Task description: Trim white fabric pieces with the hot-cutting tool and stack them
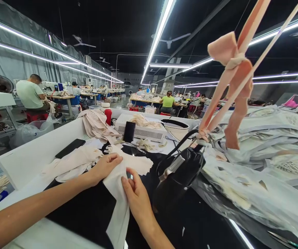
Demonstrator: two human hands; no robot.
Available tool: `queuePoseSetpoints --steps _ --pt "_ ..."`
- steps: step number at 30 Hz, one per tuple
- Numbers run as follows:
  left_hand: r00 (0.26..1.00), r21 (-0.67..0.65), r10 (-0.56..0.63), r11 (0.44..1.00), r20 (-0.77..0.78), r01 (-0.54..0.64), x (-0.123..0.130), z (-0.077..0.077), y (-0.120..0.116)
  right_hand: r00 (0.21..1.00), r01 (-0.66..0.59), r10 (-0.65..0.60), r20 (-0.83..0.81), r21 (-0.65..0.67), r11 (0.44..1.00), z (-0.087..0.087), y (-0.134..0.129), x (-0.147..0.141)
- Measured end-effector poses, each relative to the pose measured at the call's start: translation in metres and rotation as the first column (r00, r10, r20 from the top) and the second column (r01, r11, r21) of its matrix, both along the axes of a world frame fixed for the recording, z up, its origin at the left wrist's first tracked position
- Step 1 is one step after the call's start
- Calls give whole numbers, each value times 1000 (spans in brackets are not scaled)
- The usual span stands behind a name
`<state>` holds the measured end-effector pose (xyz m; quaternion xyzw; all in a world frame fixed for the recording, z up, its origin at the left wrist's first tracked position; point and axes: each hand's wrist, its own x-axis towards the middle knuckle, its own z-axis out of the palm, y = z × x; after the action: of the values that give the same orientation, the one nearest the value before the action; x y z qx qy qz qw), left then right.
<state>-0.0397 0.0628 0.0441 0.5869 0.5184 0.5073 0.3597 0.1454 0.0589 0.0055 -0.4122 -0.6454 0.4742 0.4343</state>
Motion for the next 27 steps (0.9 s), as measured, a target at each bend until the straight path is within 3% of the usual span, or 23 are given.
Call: queuePoseSetpoints --steps 6,11,19,23,27 --pt "976 7 175 984 -130 -176 -29 16 57 985 85 -98 144 94 992 9 35 2" --pt "939 -60 264 957 -221 -283 -41 14 88 957 170 -209 200 194 966 22 74 14" --pt "922 -245 271 908 -275 -340 -52 -5 95 895 208 -301 330 287 935 14 132 19" --pt "944 -356 225 884 -239 -301 -53 -14 91 858 212 -338 387 332 919 7 138 21" --pt "954 -369 224 885 -199 -285 -57 -14 87 857 187 -350 379 404 895 11 127 24"
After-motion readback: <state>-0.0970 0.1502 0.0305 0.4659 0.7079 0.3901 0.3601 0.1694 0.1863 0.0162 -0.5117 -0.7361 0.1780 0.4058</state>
